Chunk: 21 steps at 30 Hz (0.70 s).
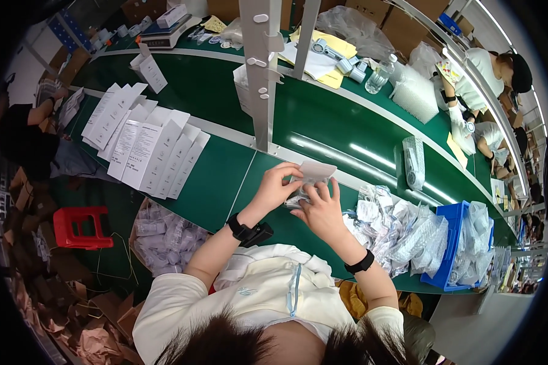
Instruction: The person packs handheld fans by placing a fan and a small plastic bag into a box before setting it aside, then retrieves more plastic bags from a yellow bag on the floor.
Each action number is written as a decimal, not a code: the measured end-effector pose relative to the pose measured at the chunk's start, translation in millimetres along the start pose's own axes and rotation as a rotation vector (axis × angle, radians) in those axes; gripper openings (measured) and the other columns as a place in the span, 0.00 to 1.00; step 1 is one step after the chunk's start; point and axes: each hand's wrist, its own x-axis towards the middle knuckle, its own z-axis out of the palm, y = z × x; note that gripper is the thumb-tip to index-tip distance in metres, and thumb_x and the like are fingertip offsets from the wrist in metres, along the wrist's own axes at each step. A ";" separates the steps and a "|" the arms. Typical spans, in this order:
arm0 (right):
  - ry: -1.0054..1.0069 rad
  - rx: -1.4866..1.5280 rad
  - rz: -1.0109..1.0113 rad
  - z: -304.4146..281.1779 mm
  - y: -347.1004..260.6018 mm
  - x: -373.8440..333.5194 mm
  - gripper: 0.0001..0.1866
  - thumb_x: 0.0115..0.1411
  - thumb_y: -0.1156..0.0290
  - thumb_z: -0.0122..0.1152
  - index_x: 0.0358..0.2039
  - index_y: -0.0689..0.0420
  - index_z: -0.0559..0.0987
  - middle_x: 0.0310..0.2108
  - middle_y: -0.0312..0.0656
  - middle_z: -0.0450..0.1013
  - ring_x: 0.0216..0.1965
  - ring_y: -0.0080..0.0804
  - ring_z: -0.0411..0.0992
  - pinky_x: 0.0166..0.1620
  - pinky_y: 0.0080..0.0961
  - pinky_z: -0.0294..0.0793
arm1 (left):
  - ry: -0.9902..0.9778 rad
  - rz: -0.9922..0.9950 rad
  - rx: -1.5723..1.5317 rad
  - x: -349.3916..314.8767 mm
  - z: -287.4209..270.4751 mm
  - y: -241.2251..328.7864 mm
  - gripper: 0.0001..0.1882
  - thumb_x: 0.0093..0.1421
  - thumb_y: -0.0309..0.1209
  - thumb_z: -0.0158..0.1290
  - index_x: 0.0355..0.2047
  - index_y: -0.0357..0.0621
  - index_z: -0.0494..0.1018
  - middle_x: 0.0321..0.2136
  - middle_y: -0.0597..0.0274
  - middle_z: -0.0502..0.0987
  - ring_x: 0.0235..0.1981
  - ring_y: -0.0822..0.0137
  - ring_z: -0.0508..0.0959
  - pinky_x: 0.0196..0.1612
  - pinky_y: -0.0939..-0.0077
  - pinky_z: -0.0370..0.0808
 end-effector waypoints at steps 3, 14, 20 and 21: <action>-0.033 0.008 0.116 0.0 0.7 -1.2 0.32 0.39 0.66 0.68 0.47 0.52 0.67 0.48 0.45 0.61 0.55 0.45 0.53 0.57 0.48 0.50 | 0.317 0.324 0.464 -8.7 -50.3 26.3 0.20 0.44 0.27 0.58 0.40 0.42 0.69 0.50 0.56 0.64 0.52 0.54 0.64 0.51 0.64 0.64; 0.226 0.835 0.462 68.7 32.5 -15.9 0.64 0.34 0.70 0.73 0.61 0.49 0.32 0.59 0.52 0.44 0.61 0.45 0.44 0.60 0.37 0.49 | 0.421 -0.410 1.425 -56.2 -227.9 -40.1 0.52 0.36 0.28 0.64 0.61 0.53 0.46 0.61 0.50 0.44 0.61 0.46 0.46 0.53 0.33 0.46; 0.560 1.169 0.734 44.7 121.5 8.1 0.66 0.35 0.82 0.68 0.60 0.49 0.24 0.59 0.49 0.46 0.58 0.42 0.53 0.56 0.35 0.58 | 0.026 -0.249 0.934 -75.6 -74.3 38.4 0.57 0.30 0.29 0.65 0.60 0.52 0.46 0.58 0.43 0.44 0.53 0.42 0.52 0.51 0.45 0.54; 0.569 1.168 0.736 44.0 142.6 14.4 0.66 0.35 0.82 0.68 0.60 0.49 0.24 0.59 0.49 0.46 0.58 0.42 0.53 0.56 0.35 0.58 | -0.058 -0.266 0.885 -74.0 -49.8 33.3 0.56 0.30 0.31 0.66 0.60 0.54 0.47 0.58 0.42 0.43 0.54 0.41 0.52 0.51 0.46 0.54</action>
